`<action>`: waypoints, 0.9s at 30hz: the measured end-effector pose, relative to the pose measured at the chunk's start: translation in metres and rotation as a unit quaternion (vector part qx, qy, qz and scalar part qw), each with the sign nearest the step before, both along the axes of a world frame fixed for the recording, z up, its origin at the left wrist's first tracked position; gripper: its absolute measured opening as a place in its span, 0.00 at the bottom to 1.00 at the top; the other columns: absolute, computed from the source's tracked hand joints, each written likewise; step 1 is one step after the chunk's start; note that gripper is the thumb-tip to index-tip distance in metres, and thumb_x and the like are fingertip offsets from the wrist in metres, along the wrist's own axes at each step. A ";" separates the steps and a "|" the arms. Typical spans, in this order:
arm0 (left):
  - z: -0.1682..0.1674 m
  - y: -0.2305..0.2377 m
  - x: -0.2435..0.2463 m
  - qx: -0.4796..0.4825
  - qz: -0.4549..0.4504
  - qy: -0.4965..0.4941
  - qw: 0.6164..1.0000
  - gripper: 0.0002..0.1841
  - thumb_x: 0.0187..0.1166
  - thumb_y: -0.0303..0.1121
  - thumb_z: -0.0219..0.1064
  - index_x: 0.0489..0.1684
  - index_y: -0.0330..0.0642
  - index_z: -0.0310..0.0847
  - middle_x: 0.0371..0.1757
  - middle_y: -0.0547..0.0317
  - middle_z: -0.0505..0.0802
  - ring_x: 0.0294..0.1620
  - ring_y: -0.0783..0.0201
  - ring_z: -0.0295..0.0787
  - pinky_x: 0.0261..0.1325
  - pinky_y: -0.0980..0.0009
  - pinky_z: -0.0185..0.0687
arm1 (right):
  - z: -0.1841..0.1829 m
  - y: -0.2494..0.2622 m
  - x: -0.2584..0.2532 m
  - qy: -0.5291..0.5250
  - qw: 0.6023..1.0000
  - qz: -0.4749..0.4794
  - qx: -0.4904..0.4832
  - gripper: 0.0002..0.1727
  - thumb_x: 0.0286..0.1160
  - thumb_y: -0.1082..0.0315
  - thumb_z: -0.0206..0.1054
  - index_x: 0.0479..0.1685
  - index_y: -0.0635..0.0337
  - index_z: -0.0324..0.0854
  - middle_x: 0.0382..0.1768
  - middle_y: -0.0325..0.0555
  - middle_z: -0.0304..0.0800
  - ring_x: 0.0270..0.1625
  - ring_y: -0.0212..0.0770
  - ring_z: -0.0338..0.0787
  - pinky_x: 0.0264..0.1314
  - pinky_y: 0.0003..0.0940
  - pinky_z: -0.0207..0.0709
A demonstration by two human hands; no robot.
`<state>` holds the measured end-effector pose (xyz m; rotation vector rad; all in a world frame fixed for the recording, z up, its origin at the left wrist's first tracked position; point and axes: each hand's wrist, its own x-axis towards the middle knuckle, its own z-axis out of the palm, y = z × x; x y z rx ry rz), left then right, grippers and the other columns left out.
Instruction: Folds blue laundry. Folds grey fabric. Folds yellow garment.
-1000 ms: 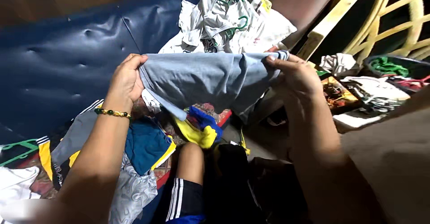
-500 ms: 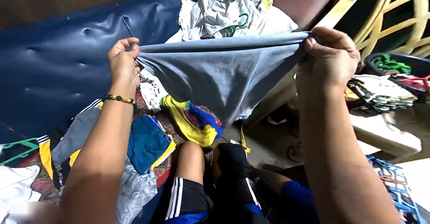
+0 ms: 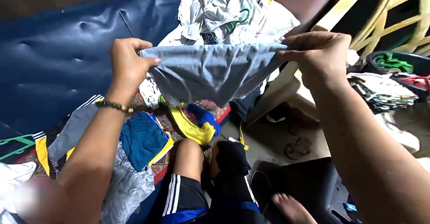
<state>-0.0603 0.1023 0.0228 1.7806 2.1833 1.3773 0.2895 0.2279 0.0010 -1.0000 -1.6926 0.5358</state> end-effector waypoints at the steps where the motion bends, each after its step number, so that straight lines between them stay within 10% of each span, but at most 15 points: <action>1: 0.000 -0.017 0.006 -0.007 0.009 0.071 0.997 0.14 0.70 0.29 0.78 0.50 0.30 0.90 0.46 0.36 0.93 0.46 0.47 0.90 0.57 0.46 0.81 | -0.003 0.001 0.003 -0.051 0.999 -0.005 0.015 0.11 0.63 0.77 0.75 0.45 0.68 0.88 0.40 0.43 0.91 0.37 0.20 0.85 0.46 0.19 0.80; 3: -0.007 -0.062 0.013 -0.030 -0.050 0.155 0.986 0.10 0.77 0.32 0.74 0.38 0.31 0.89 0.44 0.36 0.88 0.45 0.41 0.85 0.51 0.41 0.77 | -0.011 0.001 0.008 -0.149 0.988 0.005 0.040 0.08 0.68 0.75 0.73 0.43 0.70 0.89 0.43 0.54 0.90 0.41 0.34 0.85 0.51 0.36 0.79; 5: -0.030 -0.101 0.021 -0.043 -0.192 0.161 0.967 0.14 0.76 0.41 0.69 0.27 0.40 0.87 0.50 0.50 0.85 0.51 0.56 0.82 0.52 0.55 0.79 | -0.023 0.000 0.010 -0.209 0.977 0.027 0.033 0.08 0.69 0.76 0.73 0.44 0.70 0.91 0.41 0.62 0.88 0.40 0.49 0.84 0.50 0.54 0.75; 7: -0.066 -0.125 0.053 -0.056 -0.380 0.078 0.920 0.21 0.84 0.46 0.61 0.24 0.40 0.83 0.61 0.52 0.89 0.65 0.67 0.84 0.66 0.70 0.79 | -0.042 0.000 0.003 -0.233 0.970 0.054 -0.042 0.07 0.72 0.74 0.71 0.43 0.66 0.92 0.31 0.53 0.89 0.29 0.41 0.82 0.39 0.49 0.76; 9: -0.104 -0.137 0.097 -0.103 -0.499 -0.015 0.860 0.18 0.83 0.37 0.63 0.23 0.31 0.80 0.66 0.38 0.87 0.67 0.57 0.87 0.67 0.68 0.82 | -0.061 -0.005 -0.018 -0.227 0.953 0.093 -0.179 0.07 0.76 0.75 0.65 0.41 0.66 0.90 0.26 0.48 0.89 0.21 0.35 0.84 0.30 0.39 0.83; 12: -0.157 -0.143 0.139 -0.175 -0.527 -0.075 0.828 0.14 0.82 0.29 0.64 0.29 0.24 0.81 0.71 0.30 0.83 0.65 0.49 0.88 0.64 0.61 0.84 | -0.089 -0.022 -0.051 -0.302 0.912 0.162 -0.226 0.14 0.82 0.65 0.64 0.48 0.69 0.88 0.31 0.57 0.91 0.31 0.49 0.90 0.40 0.54 0.86; 15: -0.182 -0.144 0.147 -0.161 -0.514 -0.101 0.836 0.14 0.82 0.27 0.64 0.29 0.23 0.80 0.72 0.28 0.83 0.65 0.48 0.89 0.64 0.61 0.84 | -0.090 -0.066 -0.078 -0.420 0.872 0.198 -0.156 0.41 0.59 0.58 0.86 0.74 0.65 0.73 0.44 0.66 0.90 0.46 0.68 0.90 0.49 0.72 0.80; 18: -0.162 -0.144 0.119 -0.074 -0.472 -0.141 0.867 0.15 0.78 0.29 0.66 0.22 0.26 0.78 0.65 0.32 0.89 0.68 0.54 0.88 0.69 0.66 0.81 | -0.071 -0.098 -0.080 -0.496 0.828 0.254 -0.059 0.58 0.56 0.79 0.80 0.93 0.59 0.47 0.61 0.66 0.85 0.46 0.66 0.92 0.46 0.66 0.83; 23: -0.095 -0.137 0.048 0.088 -0.339 -0.049 0.936 0.16 0.79 0.42 0.68 0.20 0.45 0.79 0.87 0.56 0.71 0.94 0.60 0.51 0.92 0.56 0.56 | -0.033 -0.124 -0.068 -0.396 0.801 0.413 0.176 0.58 0.38 0.71 0.75 0.88 0.56 0.56 0.33 0.41 0.86 0.25 0.42 0.87 0.22 0.43 0.81; 27: -0.046 -0.130 0.013 0.122 -0.414 -0.048 0.901 0.09 0.73 0.32 0.74 0.26 0.36 0.87 0.67 0.53 0.90 0.71 0.64 0.85 0.71 0.69 0.85 | 0.003 -0.117 -0.094 -0.329 0.774 0.530 0.106 0.51 0.57 0.68 0.72 0.92 0.39 0.56 0.38 0.28 0.87 0.31 0.18 0.83 0.31 0.21 0.82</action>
